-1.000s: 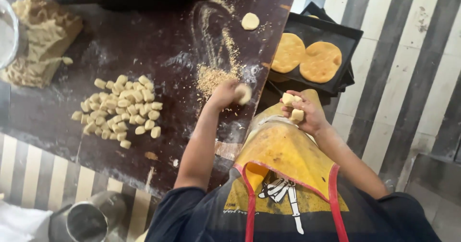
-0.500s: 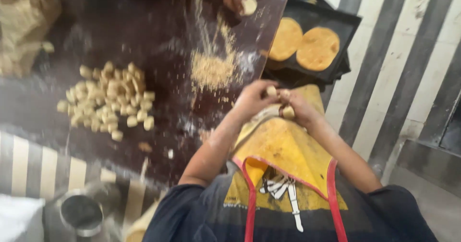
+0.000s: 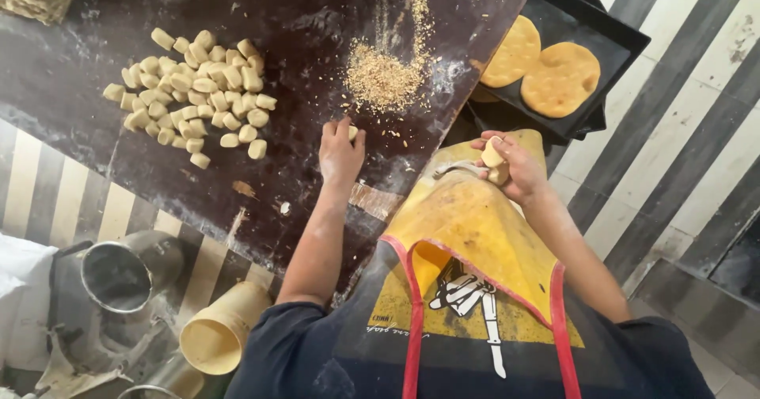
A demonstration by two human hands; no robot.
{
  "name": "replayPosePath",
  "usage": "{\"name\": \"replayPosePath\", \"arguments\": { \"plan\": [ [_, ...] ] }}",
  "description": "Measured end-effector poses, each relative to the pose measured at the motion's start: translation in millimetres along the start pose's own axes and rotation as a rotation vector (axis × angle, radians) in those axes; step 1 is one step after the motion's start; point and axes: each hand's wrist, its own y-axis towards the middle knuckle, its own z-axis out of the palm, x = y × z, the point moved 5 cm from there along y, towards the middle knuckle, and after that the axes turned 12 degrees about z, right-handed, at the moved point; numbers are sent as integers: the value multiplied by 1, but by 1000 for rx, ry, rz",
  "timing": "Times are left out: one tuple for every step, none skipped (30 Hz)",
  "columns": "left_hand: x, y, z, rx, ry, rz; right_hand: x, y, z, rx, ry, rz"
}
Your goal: Rolling dough into small balls, coating them in crushed nuts or sugar, and placing them on a baking tray.
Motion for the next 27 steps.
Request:
{"name": "replayPosePath", "arguments": {
  "plan": [
    [0, 3, 1, -6, 0, -1, -2, 1, -2, 3, -5, -2],
    [-2, 11, 0, -70, -7, 44, -3, 4, -3, 28, -14, -19],
    [-4, 19, -1, -134, -14, 89, -2, 7, -4, 52, -23, -36],
    [-7, 27, -2, -135, -14, 87, -1, 5, -3, 53, -25, -34],
    [-13, 34, -5, -194, -40, 145, 0, 4, -2, 51, -40, -26],
    [-17, 41, -9, -253, -63, 203, -1, 3, 0, 53, -54, -18],
    [-11, 43, -4, -254, -60, 202, 0, 1, 3, 56, -55, -16],
    [-7, 46, 1, -241, -14, 222, 1, -1, 5, 45, -57, -15],
    [-4, 49, 7, -227, 33, 243, 3, -4, 7, 34, -59, -14],
    [-7, 48, 7, -233, 35, 254, 2, -3, 4, 40, -57, -26],
    [-10, 48, 7, -243, 31, 278, 2, -1, 1, 29, -65, -20],
    [-15, 49, 9, -243, 23, 312, -2, -2, -4, 11, -60, -17],
    [-22, 58, 13, -238, 20, 333, 4, 1, -6, 9, -45, -33],
    [-29, 50, 17, -220, 17, 354, 2, -1, -10, 20, -36, -37],
    [-35, 42, 21, -201, 14, 375, 0, -2, -14, 31, -27, -41],
    [-37, 37, 26, -201, 27, 380, -2, 0, -20, 43, -21, -42],
    [-40, 32, 32, -184, 18, 372, -4, 1, -24, 80, 11, -35],
    [-37, 36, 32, -173, 21, 376, -4, 11, -22, 133, 47, -38],
    [-30, 38, 17, -180, 47, 391, -3, 16, -14, 161, 55, -47],
    [-27, 33, 9, -211, 1, 373, -3, 12, -17, 106, 17, -40],
    [-24, 27, 1, -241, -45, 356, -5, 9, -20, 51, -21, -33],
    [-23, 13, -8, -234, -64, 336, -4, 4, -19, 28, -29, -18],
    [-21, -2, -20, -268, 3, 302, -3, 0, -16, 46, -13, -21],
    [-19, -10, -27, -314, 69, 272, 5, 0, -15, 67, -6, -35],
    [-17, -12, -28, -317, 48, 256, 7, -1, -21, 47, -23, -30],
    [-9, -18, -29, -168, 127, 174, 7, -1, -19, 102, 7, -48],
    [0, -26, -30, -16, 200, 93, 6, -1, -16, 156, 37, -64]
  ]
}}
